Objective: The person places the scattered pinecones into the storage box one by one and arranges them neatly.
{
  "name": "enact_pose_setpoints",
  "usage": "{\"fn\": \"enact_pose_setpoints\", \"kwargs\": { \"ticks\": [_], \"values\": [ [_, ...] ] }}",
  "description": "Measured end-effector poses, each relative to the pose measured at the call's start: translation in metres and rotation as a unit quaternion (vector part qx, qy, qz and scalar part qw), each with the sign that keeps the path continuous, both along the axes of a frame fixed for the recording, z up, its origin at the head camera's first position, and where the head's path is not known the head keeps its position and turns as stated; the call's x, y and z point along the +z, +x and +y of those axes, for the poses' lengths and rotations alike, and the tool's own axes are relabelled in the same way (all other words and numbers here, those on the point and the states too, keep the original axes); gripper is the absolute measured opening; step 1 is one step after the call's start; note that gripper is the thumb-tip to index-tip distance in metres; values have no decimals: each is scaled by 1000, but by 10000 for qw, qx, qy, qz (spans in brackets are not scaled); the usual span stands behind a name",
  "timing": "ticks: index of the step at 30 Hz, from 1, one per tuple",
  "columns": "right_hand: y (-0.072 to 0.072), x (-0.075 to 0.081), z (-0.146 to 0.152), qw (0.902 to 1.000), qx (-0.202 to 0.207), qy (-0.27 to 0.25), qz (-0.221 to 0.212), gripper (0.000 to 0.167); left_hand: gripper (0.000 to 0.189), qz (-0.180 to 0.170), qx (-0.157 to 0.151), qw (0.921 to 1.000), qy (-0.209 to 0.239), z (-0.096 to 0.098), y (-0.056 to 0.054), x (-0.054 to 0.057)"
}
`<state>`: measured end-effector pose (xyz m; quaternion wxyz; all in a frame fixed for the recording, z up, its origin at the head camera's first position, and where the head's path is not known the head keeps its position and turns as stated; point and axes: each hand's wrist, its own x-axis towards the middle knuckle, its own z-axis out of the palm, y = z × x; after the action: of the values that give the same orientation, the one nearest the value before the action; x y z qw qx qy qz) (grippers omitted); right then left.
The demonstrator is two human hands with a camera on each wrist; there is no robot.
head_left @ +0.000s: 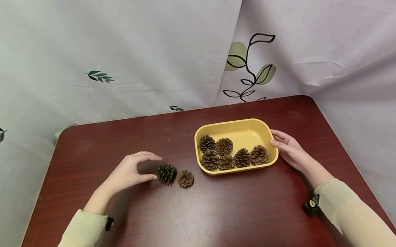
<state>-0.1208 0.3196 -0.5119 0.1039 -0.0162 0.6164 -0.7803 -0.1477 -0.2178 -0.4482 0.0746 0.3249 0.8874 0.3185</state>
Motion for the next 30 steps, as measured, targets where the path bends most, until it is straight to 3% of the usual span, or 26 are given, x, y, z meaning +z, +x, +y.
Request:
{"fn": "enact_pose_setpoints", "kwargs": {
  "ticks": [13, 30],
  "values": [
    [0, 0, 0, 10000, -12, -70, -39, 34, 47, -62, 53, 9994, 335, 1, 3, -27],
    [0, 0, 0, 10000, -16, -65, -60, 34, 43, -77, 213, 9992, 343, 6, 4, -31]
  ]
}}
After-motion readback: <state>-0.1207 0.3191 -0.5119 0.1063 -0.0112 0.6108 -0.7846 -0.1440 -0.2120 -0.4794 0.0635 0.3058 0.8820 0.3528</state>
